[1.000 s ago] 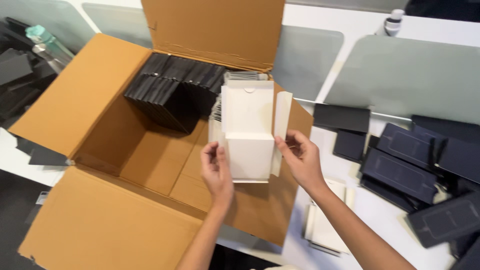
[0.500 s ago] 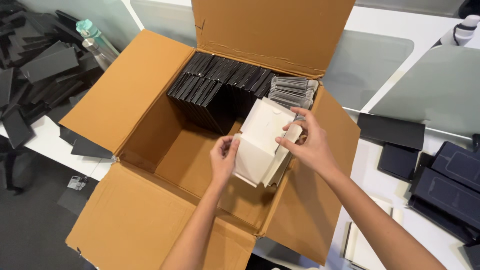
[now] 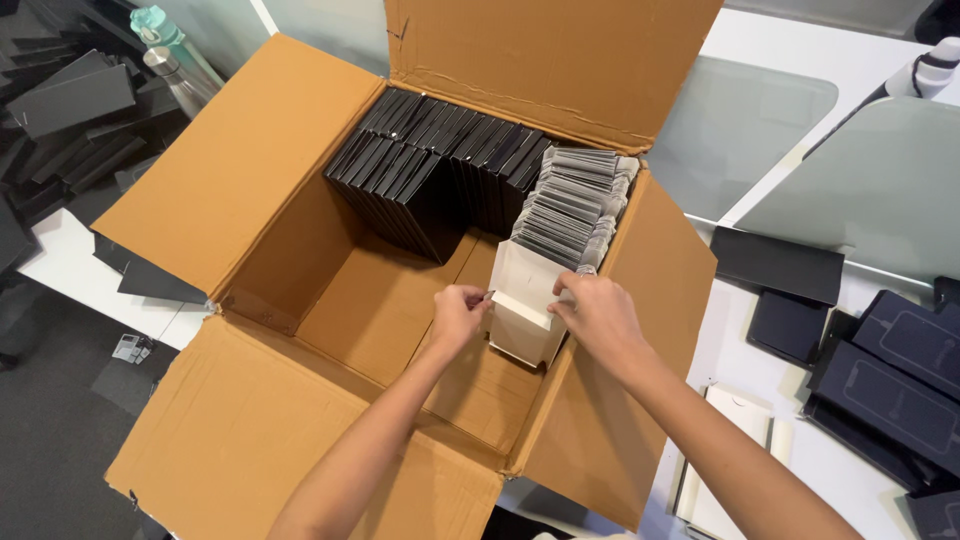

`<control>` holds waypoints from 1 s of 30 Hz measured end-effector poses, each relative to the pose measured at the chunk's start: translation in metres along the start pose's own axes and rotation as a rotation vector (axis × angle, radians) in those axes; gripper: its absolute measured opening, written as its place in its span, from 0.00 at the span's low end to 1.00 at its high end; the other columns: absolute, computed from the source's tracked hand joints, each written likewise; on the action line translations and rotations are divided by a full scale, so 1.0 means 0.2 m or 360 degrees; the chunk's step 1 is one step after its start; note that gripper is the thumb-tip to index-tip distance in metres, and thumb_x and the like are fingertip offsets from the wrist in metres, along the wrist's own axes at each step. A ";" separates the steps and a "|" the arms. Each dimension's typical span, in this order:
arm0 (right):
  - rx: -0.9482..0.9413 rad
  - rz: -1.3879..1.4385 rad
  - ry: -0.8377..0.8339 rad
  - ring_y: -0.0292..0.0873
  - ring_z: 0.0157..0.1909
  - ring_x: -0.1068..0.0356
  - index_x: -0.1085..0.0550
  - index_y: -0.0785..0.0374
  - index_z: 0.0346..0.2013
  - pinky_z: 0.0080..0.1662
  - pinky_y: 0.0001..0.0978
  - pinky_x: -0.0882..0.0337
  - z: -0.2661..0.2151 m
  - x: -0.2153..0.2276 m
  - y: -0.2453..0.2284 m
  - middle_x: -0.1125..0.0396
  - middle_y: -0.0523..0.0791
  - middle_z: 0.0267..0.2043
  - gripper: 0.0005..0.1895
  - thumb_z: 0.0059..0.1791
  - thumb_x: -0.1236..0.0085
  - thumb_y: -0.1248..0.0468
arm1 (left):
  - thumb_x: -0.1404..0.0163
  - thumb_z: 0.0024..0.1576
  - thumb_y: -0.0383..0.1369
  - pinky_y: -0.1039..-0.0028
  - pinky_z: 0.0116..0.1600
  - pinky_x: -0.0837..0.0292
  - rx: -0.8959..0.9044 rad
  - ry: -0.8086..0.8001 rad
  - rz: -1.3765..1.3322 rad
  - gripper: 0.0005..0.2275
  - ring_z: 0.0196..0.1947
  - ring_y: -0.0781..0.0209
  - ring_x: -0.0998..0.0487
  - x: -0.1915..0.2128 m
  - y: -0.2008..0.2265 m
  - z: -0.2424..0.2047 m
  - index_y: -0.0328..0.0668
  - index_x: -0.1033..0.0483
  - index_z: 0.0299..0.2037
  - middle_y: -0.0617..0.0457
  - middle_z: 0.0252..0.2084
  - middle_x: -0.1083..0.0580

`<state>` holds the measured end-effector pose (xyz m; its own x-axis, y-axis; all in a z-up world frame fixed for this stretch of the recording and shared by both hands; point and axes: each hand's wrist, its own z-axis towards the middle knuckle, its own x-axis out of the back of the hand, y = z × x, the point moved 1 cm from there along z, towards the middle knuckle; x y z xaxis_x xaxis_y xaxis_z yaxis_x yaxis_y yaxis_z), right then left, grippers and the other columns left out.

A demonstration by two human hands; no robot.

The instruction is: The person repeatedly takes stacks of white rectangular boxes from a large brown cardboard carton and places them onto a white table. The person handles the boxes by hand, stacking them neatly on the table surface next to a pile of black boxes.

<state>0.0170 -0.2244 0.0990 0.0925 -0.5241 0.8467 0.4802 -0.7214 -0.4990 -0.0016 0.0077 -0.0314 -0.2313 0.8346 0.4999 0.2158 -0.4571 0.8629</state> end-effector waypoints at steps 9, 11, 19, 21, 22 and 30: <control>0.0154 -0.0424 0.0008 0.54 0.41 0.27 0.25 0.63 0.27 0.37 0.48 0.26 0.07 -0.19 0.09 0.28 0.50 0.27 0.11 0.39 0.31 0.62 | 0.34 0.48 0.31 0.66 0.37 0.22 0.0191 0.0047 0.0310 0.10 0.26 0.49 0.18 0.00 0.04 0.02 0.27 0.17 0.31 0.38 0.27 0.21; 0.0119 -0.0479 -0.0016 0.54 0.42 0.27 0.25 0.64 0.28 0.38 0.48 0.25 0.08 -0.22 0.09 0.28 0.51 0.28 0.11 0.39 0.32 0.63 | 0.32 0.46 0.32 0.65 0.40 0.23 0.0233 0.0057 0.0351 0.14 0.30 0.48 0.18 0.00 0.00 0.04 0.27 0.18 0.35 0.37 0.31 0.21; 0.0056 -0.0465 0.0132 0.53 0.45 0.30 0.25 0.64 0.29 0.38 0.46 0.25 0.06 -0.18 0.04 0.27 0.50 0.32 0.11 0.37 0.32 0.64 | 0.39 0.51 0.28 0.71 0.51 0.18 0.0106 -0.0277 0.0121 0.20 0.44 0.56 0.13 -0.19 -0.32 0.15 0.30 0.20 0.54 0.38 0.46 0.16; 0.0074 -0.0445 0.0200 0.53 0.46 0.31 0.25 0.63 0.29 0.38 0.44 0.25 0.05 -0.17 0.02 0.27 0.48 0.34 0.11 0.36 0.32 0.66 | 0.35 0.42 0.26 0.70 0.50 0.18 0.0162 -0.0386 0.0137 0.28 0.45 0.55 0.14 -0.17 -0.31 0.17 0.29 0.25 0.56 0.39 0.46 0.18; 0.0081 -0.0435 0.0235 0.52 0.47 0.31 0.26 0.63 0.29 0.38 0.44 0.25 0.05 -0.16 0.02 0.27 0.48 0.35 0.11 0.36 0.33 0.67 | 0.32 0.37 0.26 0.70 0.49 0.18 0.0189 -0.0441 0.0146 0.33 0.45 0.55 0.15 -0.15 -0.30 0.17 0.28 0.27 0.56 0.39 0.47 0.19; 0.0210 -0.0428 0.0388 0.48 0.44 0.31 0.23 0.58 0.30 0.39 0.40 0.27 -0.01 -0.11 -0.01 0.26 0.43 0.33 0.16 0.33 0.28 0.59 | 0.26 0.36 0.40 0.65 0.48 0.21 0.0066 -0.0389 0.0359 0.32 0.41 0.50 0.16 -0.14 -0.14 0.07 0.26 0.21 0.48 0.37 0.42 0.19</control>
<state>0.0126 -0.2112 0.0811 -0.2545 -0.4278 0.8673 0.5685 -0.7917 -0.2237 0.0116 0.0024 -0.0707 0.0602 0.7651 0.6411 0.2750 -0.6301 0.7262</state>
